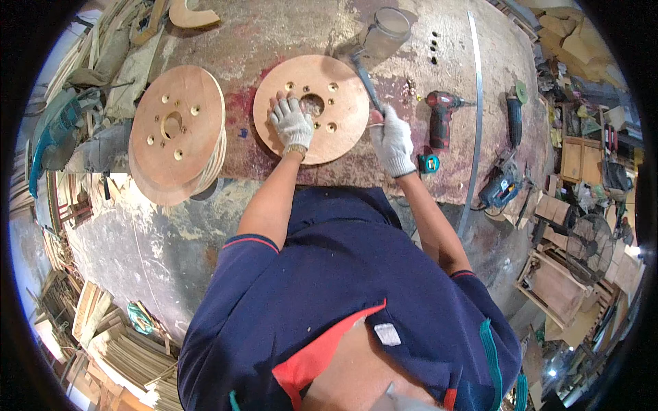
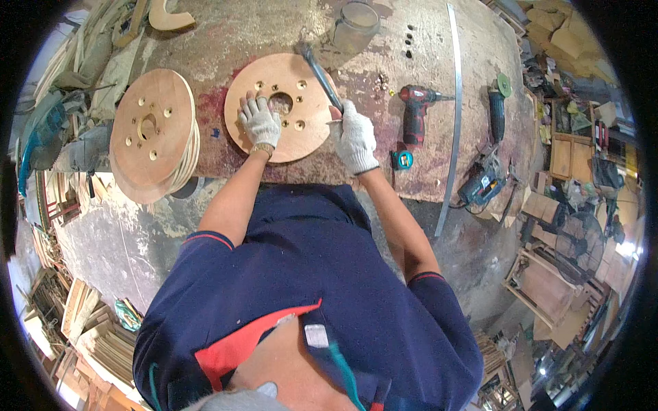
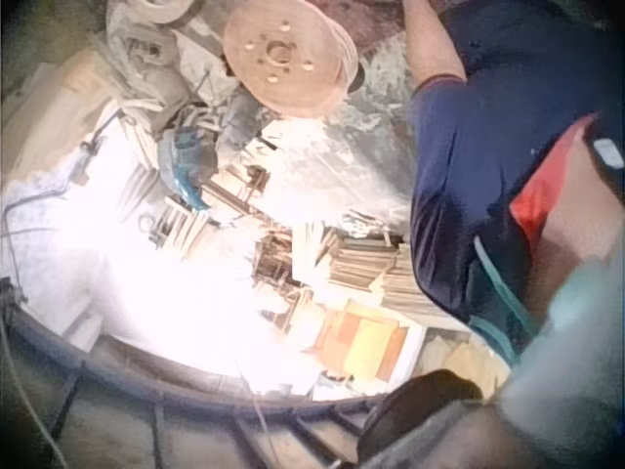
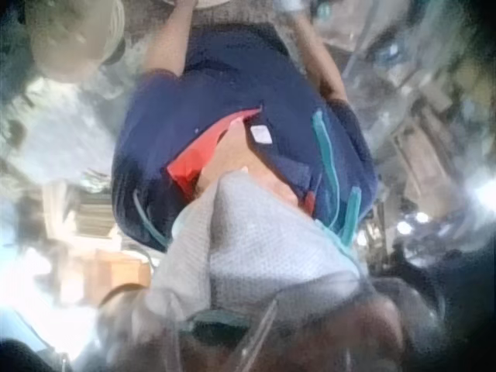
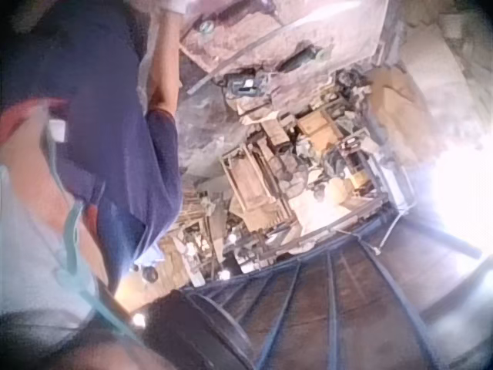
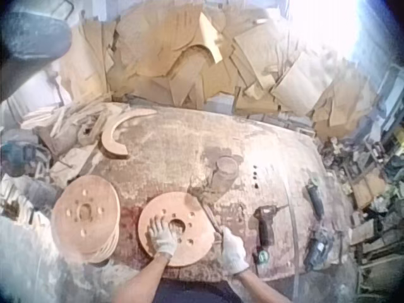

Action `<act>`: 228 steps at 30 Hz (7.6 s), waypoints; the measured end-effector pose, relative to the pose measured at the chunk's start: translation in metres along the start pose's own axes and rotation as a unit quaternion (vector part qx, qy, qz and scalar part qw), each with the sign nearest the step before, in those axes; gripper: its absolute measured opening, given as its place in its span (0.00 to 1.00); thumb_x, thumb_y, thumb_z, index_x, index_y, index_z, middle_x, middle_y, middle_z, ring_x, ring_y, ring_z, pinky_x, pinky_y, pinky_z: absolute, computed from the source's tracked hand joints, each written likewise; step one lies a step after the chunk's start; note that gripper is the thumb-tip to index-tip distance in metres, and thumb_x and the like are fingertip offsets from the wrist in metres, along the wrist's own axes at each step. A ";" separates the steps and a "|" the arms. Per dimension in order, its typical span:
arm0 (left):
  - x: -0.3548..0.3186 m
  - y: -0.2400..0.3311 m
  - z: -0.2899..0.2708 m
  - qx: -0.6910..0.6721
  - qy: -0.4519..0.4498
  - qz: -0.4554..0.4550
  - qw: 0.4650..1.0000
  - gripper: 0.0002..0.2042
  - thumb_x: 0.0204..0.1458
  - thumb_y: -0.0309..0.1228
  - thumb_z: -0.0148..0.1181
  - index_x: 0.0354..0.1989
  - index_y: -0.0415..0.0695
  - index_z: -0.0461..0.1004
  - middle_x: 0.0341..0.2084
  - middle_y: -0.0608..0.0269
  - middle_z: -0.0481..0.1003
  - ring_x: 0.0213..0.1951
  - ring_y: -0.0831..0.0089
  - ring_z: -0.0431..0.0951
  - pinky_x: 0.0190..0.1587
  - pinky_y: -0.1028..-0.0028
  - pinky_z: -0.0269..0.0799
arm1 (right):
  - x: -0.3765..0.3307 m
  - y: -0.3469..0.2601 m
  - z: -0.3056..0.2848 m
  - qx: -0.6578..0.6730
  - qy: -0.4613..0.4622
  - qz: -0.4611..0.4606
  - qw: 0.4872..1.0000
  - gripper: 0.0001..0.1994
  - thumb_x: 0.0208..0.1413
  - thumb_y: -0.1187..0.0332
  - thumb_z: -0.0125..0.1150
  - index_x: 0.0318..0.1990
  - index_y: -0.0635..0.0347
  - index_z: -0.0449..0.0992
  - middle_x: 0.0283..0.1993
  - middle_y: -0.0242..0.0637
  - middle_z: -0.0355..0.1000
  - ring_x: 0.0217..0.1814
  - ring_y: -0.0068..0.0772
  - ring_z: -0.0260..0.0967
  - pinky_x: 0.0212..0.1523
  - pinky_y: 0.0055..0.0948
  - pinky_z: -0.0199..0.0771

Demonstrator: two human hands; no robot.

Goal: The person uses a hammer to tap wooden dowels into holes on circular wooden discs. They then sit on the floor to sort wood pieces and use a nail gun to fasten a rectangular piece. Finally, they cut a rectangular piece to fit a circular disc and apply glue to the disc.

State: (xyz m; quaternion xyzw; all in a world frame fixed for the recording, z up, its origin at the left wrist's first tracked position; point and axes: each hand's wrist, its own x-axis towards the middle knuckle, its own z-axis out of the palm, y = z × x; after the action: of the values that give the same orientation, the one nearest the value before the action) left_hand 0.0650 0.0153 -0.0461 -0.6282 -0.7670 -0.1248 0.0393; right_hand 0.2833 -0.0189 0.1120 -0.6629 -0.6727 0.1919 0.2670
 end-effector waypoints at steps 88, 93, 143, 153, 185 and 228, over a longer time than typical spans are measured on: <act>0.068 -0.030 -0.244 -0.432 0.078 -0.175 0.881 0.15 0.54 0.37 0.67 0.20 0.42 0.74 0.13 0.62 0.71 0.18 0.76 0.67 0.22 0.69 0.62 | -0.087 0.140 0.107 0.434 -0.092 0.221 0.869 0.17 0.72 0.65 0.51 0.63 0.61 0.69 0.30 0.31 0.72 0.26 0.19 0.69 0.26 0.22 0.72; 0.030 -0.150 -0.274 -0.629 0.105 -0.276 0.719 0.21 0.62 0.46 0.57 0.50 0.39 0.66 0.43 0.52 0.70 0.42 0.63 0.72 0.44 0.62 0.71 | -0.094 0.148 0.106 0.404 -0.066 0.211 0.888 0.15 0.70 0.64 0.54 0.58 0.62 0.73 0.31 0.26 0.70 0.28 0.16 0.67 0.29 0.22 0.69; -0.024 -0.222 -0.160 0.158 -0.001 -0.046 0.986 0.42 0.53 0.54 0.62 0.75 0.51 0.56 0.73 0.54 0.58 0.71 0.52 0.58 0.70 0.53 0.54 | 0.229 0.051 -0.071 0.066 0.184 -0.049 0.980 0.12 0.51 0.65 0.62 0.39 0.61 0.81 0.35 0.48 0.80 0.37 0.45 0.79 0.42 0.37 0.78; -0.024 -0.220 -0.156 0.185 0.015 -0.033 0.982 0.41 0.57 0.63 0.53 0.73 0.49 0.60 0.71 0.51 0.61 0.69 0.53 0.61 0.67 0.52 0.56 | 0.180 0.201 0.041 -0.180 -0.086 0.074 0.977 0.17 0.49 0.57 0.62 0.41 0.59 0.83 0.44 0.55 0.79 0.50 0.56 0.77 0.53 0.46 0.77; -0.023 -0.223 -0.152 0.179 0.053 -0.035 0.982 0.42 0.52 0.64 0.58 0.70 0.51 0.63 0.71 0.55 0.60 0.69 0.54 0.62 0.67 0.49 0.56 | 0.120 0.185 0.026 -0.114 -0.117 0.110 0.980 0.16 0.39 0.58 0.69 0.31 0.62 0.82 0.36 0.53 0.80 0.42 0.53 0.79 0.46 0.41 0.78; -0.022 -0.222 -0.156 0.179 0.041 -0.040 0.982 0.41 0.53 0.65 0.56 0.71 0.52 0.64 0.72 0.55 0.60 0.70 0.57 0.62 0.66 0.48 0.57 | 0.213 0.043 -0.033 -0.024 0.208 -0.136 0.968 0.09 0.51 0.65 0.65 0.38 0.58 0.81 0.40 0.50 0.77 0.40 0.54 0.76 0.40 0.46 0.76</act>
State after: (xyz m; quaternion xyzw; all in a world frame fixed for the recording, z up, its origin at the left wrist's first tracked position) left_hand -0.1610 -0.0832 0.0683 -0.5743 -0.7990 -0.0128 0.1776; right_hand 0.3426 0.1918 0.1340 -0.5969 -0.6904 -0.0043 0.4086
